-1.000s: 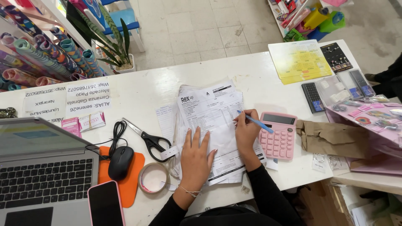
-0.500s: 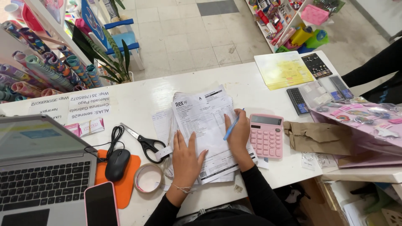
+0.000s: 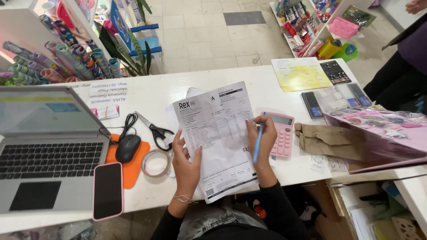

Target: Organizing shop items, reviewing documents with a calculator, and operating a photocopier at a service counter.

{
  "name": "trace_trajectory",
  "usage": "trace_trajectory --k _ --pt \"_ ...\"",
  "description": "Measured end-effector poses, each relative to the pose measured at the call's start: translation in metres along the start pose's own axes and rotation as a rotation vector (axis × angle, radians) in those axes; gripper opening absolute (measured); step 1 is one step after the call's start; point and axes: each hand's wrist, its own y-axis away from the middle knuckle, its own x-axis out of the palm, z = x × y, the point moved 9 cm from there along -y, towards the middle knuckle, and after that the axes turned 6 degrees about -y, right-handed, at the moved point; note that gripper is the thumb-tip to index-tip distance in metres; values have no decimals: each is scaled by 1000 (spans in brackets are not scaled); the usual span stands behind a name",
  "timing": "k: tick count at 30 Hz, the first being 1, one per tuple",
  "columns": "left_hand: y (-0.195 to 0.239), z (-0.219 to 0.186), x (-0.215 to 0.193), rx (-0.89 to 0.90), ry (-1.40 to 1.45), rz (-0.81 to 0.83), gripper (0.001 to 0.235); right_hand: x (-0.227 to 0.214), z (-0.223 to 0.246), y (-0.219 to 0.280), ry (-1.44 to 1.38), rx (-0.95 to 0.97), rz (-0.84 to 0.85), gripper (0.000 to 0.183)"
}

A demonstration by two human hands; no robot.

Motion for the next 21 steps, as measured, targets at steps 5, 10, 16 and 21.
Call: trace_trajectory --k 5,10,16,21 --pt "53 6 -21 -120 273 -31 81 -31 10 30 -100 36 100 24" --pt "121 -15 -40 -293 381 6 55 -49 47 80 -247 39 264 19" --pt "206 14 -88 -393 350 -176 41 -57 64 158 -250 149 506 21" --pt "284 31 -142 -473 353 -387 41 -71 106 228 -333 -45 629 17"
